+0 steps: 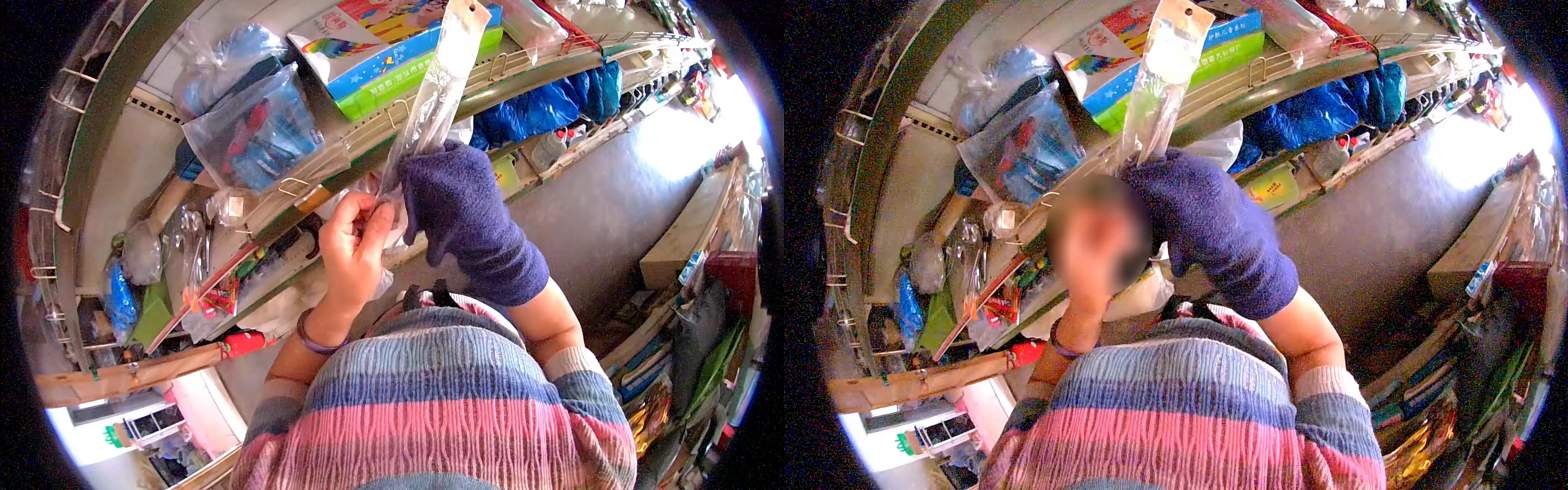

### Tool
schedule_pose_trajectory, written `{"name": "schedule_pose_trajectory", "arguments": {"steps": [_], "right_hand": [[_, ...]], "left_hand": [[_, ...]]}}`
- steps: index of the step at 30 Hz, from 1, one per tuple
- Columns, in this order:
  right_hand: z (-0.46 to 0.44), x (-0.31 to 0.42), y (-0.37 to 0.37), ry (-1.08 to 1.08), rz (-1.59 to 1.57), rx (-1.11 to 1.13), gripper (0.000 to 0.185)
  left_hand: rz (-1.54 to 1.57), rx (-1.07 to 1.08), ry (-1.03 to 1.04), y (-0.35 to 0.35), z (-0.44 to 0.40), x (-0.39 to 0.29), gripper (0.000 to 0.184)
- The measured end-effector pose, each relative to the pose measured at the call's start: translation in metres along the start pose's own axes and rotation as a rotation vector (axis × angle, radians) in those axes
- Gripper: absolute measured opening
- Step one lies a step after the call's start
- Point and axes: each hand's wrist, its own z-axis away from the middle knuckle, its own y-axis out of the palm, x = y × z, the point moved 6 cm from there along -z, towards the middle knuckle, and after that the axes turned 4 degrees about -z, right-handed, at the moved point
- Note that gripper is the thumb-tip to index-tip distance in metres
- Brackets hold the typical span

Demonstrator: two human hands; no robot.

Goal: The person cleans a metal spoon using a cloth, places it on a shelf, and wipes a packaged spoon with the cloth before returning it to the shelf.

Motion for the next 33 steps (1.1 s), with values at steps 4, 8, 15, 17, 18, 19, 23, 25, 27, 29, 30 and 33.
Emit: {"name": "schedule_pose_trajectory", "arguments": {"steps": [4, 8, 15, 17, 18, 19, 23, 25, 27, 29, 30, 33], "right_hand": [[-0.012, 0.002, -0.025, 0.044, 0.135, -0.117, 0.026], [-0.017, -0.003, -0.042, 0.058, 0.336, -0.289, 0.018], [-0.02, -0.007, -0.058, 0.051, 0.406, -0.457, 0.01], [-0.02, -0.01, -0.063, 0.017, 0.411, -0.535, 0.012], [-0.019, -0.016, -0.066, 0.002, 0.412, -0.552, 0.012], [-0.018, -0.018, -0.069, -0.013, 0.412, -0.568, 0.013], [-0.017, -0.029, -0.068, 0.158, 0.189, -0.442, 0.013], [-0.017, -0.027, -0.056, 0.261, -0.097, -0.344, 0.013], [-0.016, -0.013, -0.035, 0.332, -0.381, -0.187, 0.012], [-0.016, 0.005, -0.02, 0.186, -0.286, -0.125, 0.017], [-0.014, 0.012, -0.01, 0.117, -0.239, -0.097, 0.02], [-0.008, 0.031, 0.013, -0.088, -0.096, -0.015, 0.029]], "left_hand": [[0.052, 0.008, -0.035, 0.0, 0.002, 0.004, 0.012], [0.083, 0.032, -0.036, 0.0, 0.008, 0.004, 0.012], [0.174, 0.082, -0.132, 0.0, 0.019, 0.021, 0.009], [0.305, 0.114, -0.293, 0.0, 0.027, 0.032, 0.009], [0.39, 0.131, -0.396, 0.002, 0.031, 0.039, 0.009], [0.424, 0.127, -0.402, 0.001, 0.032, 0.043, 0.008], [0.572, 0.085, -0.441, -0.003, 0.031, 0.041, 0.006], [0.638, 0.052, -0.447, -0.004, 0.026, 0.035, 0.006], [0.697, 0.018, -0.435, 0.001, 0.022, 0.031, 0.005], [0.645, 0.053, -0.433, 0.006, 0.02, 0.023, 0.004], [0.617, 0.076, -0.434, 0.008, 0.019, 0.021, 0.004], [0.461, 0.069, -0.307, 0.003, 0.019, 0.013, 0.005]]}}
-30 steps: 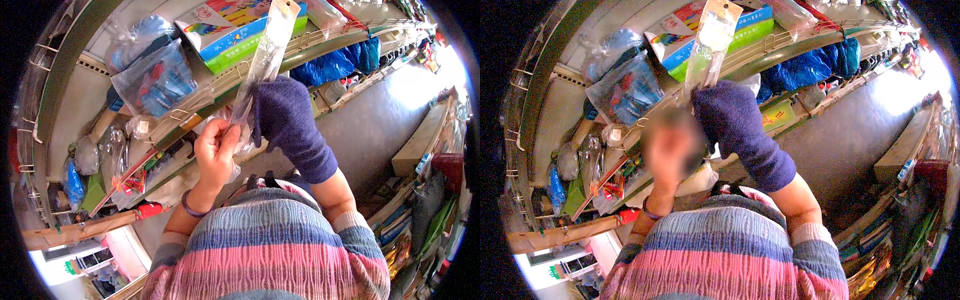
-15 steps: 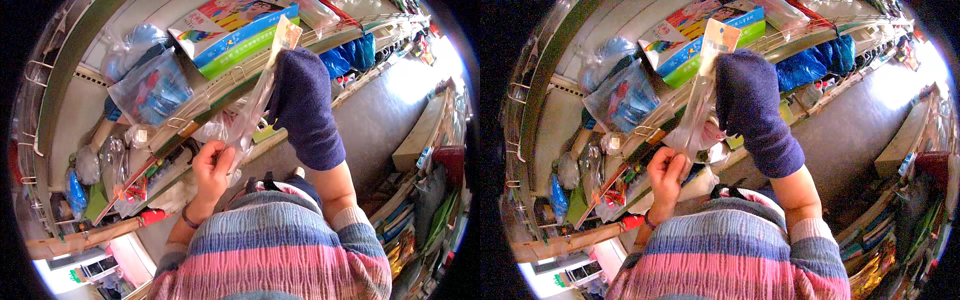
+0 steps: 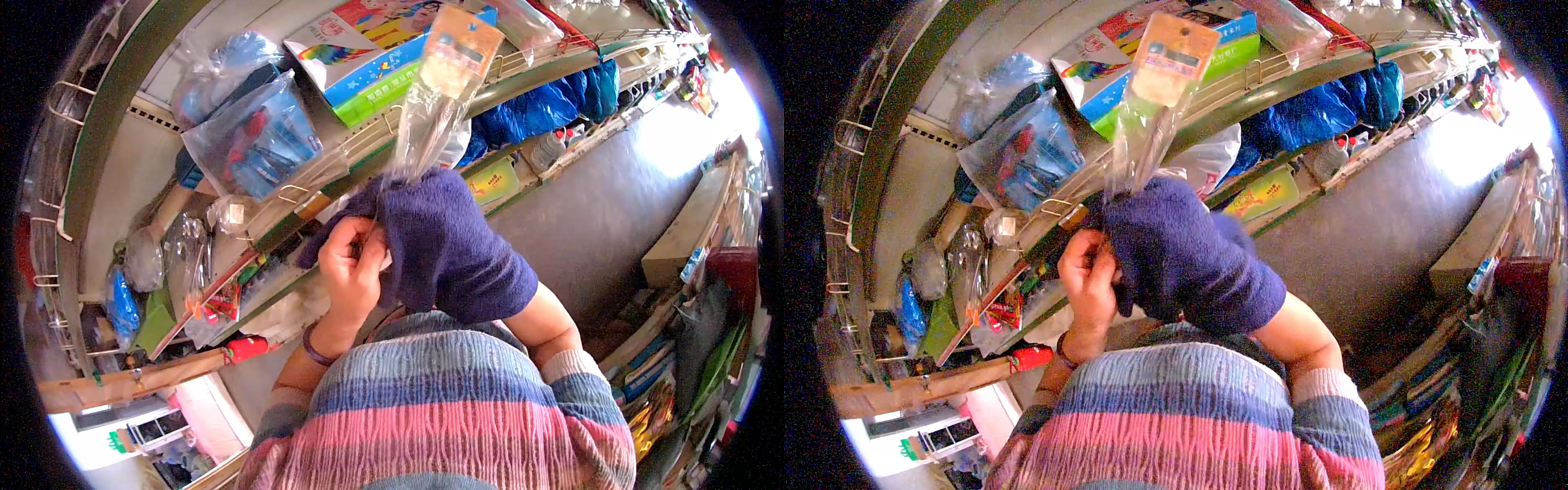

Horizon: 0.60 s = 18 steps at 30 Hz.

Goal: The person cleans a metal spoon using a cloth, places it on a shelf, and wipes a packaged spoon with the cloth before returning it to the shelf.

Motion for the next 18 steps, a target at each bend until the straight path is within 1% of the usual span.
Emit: {"name": "schedule_pose_trajectory", "arguments": {"steps": [1, 4, 5, 7, 8, 9, 12, 13, 16, 18], "right_hand": [[-0.004, 0.003, -0.006, 0.078, -0.029, 0.029, 0.022], [-0.003, -0.003, -0.02, 0.026, 0.008, -0.132, 0.02], [-0.002, -0.012, -0.021, 0.056, 0.025, -0.211, 0.019], [-0.004, -0.014, -0.03, 0.043, 0.077, -0.218, 0.018], [-0.007, -0.015, -0.034, 0.036, 0.105, -0.224, 0.017], [-0.01, -0.027, -0.025, 0.154, 0.09, -0.135, 0.017], [-0.017, -0.024, -0.041, 0.057, 0.176, -0.242, 0.016], [-0.018, -0.026, -0.046, 0.135, 0.208, -0.239, 0.016], [-0.019, -0.03, -0.062, 0.161, 0.196, -0.312, 0.016], [-0.017, -0.033, -0.075, 0.067, 0.188, -0.438, 0.021]], "left_hand": [[-0.062, -0.036, 0.007, -0.004, 0.0, 0.004, 0.007], [-0.251, -0.106, 0.106, -0.007, 0.004, 0.0, 0.009], [-0.287, -0.121, 0.137, -0.01, 0.006, 0.001, 0.009], [-0.36, -0.151, 0.202, -0.015, 0.008, 0.004, 0.01], [-0.361, -0.154, 0.218, -0.015, 0.008, 0.003, 0.011], [-0.362, -0.156, 0.233, -0.015, 0.009, 0.002, 0.011], [-0.398, -0.146, 0.252, -0.015, 0.01, -0.002, 0.011], [-0.417, -0.139, 0.254, -0.016, 0.011, -0.003, 0.011], [-0.414, -0.124, 0.235, -0.019, 0.015, 0.002, 0.011], [-0.34, -0.112, 0.2, -0.024, 0.017, 0.016, 0.012]]}}
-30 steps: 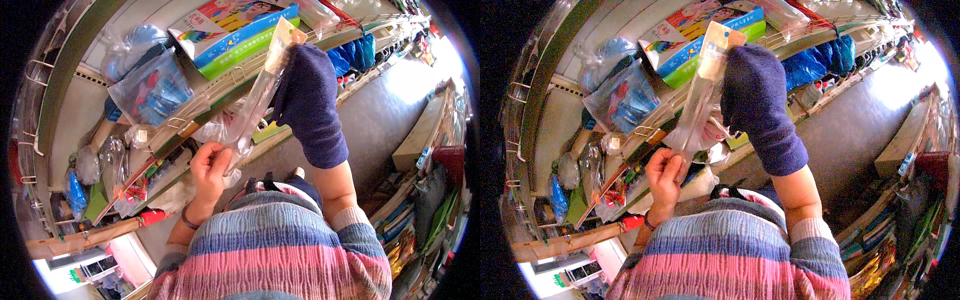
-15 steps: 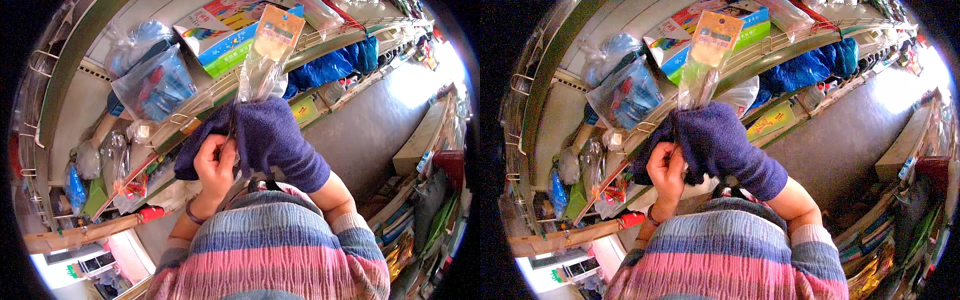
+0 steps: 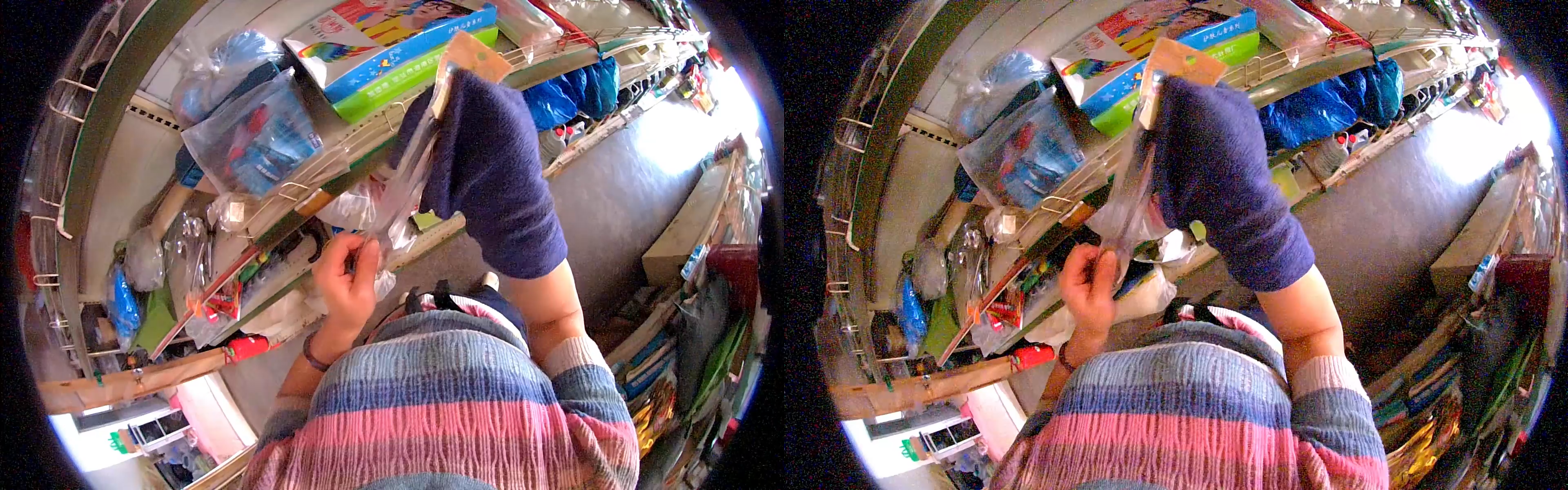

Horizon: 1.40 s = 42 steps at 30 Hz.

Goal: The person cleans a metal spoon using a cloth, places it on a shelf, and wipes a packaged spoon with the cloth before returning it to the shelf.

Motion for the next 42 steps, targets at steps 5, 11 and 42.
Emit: {"name": "schedule_pose_trajectory", "arguments": {"steps": [5, 11, 42], "right_hand": [[-0.005, -0.013, -0.026, 0.018, 0.08, -0.181, 0.025], [0.002, -0.031, 0.005, -0.04, 0.173, 0.139, 0.022], [0.011, 0.039, 0.033, -0.143, -0.108, 0.214, 0.009]], "left_hand": [[0.041, -0.024, -0.079, -0.009, 0.002, 0.009, 0.011], [0.207, -0.079, -0.162, -0.016, -0.007, 0.014, 0.006], [0.105, 0.019, -0.022, -0.002, -0.007, -0.019, 0.008]]}}
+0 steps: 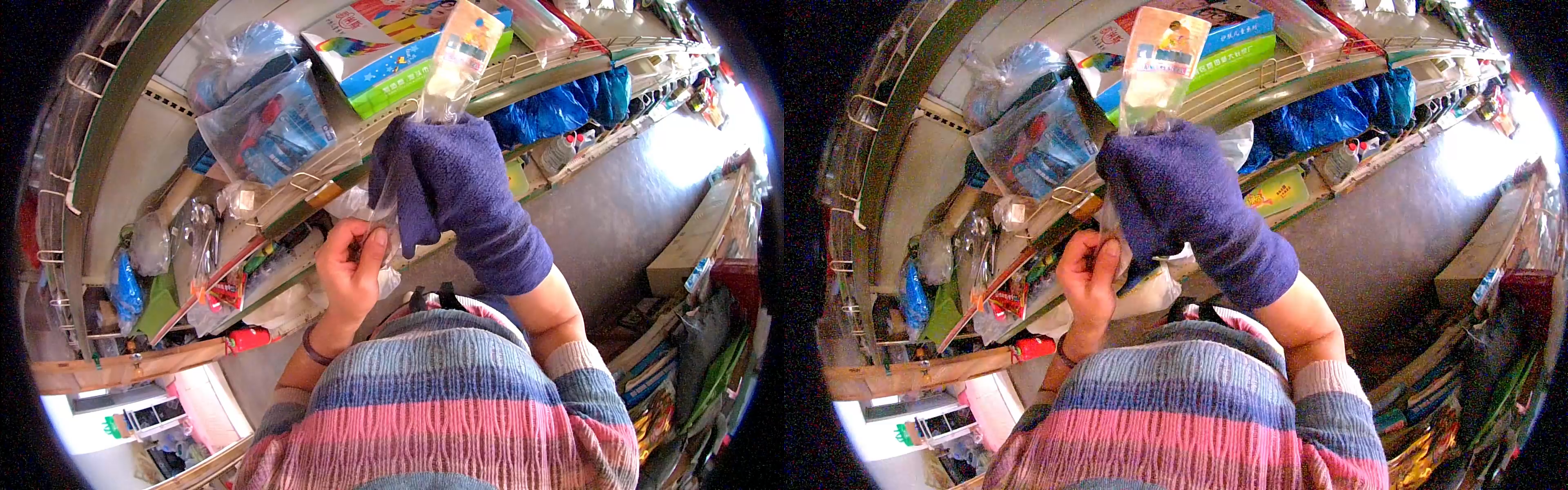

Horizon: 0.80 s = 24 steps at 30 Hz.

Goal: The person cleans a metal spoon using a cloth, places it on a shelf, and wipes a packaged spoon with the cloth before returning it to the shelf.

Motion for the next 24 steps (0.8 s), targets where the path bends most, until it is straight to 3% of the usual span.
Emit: {"name": "schedule_pose_trajectory", "arguments": {"steps": [8, 11, 16, 21, 24], "right_hand": [[-0.005, -0.012, -0.015, 0.025, 0.075, -0.109, 0.008], [-0.007, -0.019, -0.024, 0.037, 0.065, -0.165, 0.009], [-0.001, -0.02, -0.026, 0.085, 0.09, -0.266, 0.01], [0.005, -0.006, -0.005, 0.058, 0.052, -0.105, 0.016], [0.012, 0.003, 0.009, 0.083, 0.03, -0.074, 0.018]], "left_hand": [[-0.07, 0.041, -0.058, -0.003, 0.008, 0.011, 0.009], [0.035, 0.056, -0.15, -0.002, 0.011, 0.015, 0.01], [-0.142, 0.161, -0.098, -0.003, 0.013, 0.028, 0.015], [-0.017, 0.107, 0.123, 0.009, -0.015, -0.004, 0.019], [-0.199, 0.268, 0.037, 0.017, -0.031, -0.012, 0.018]]}}
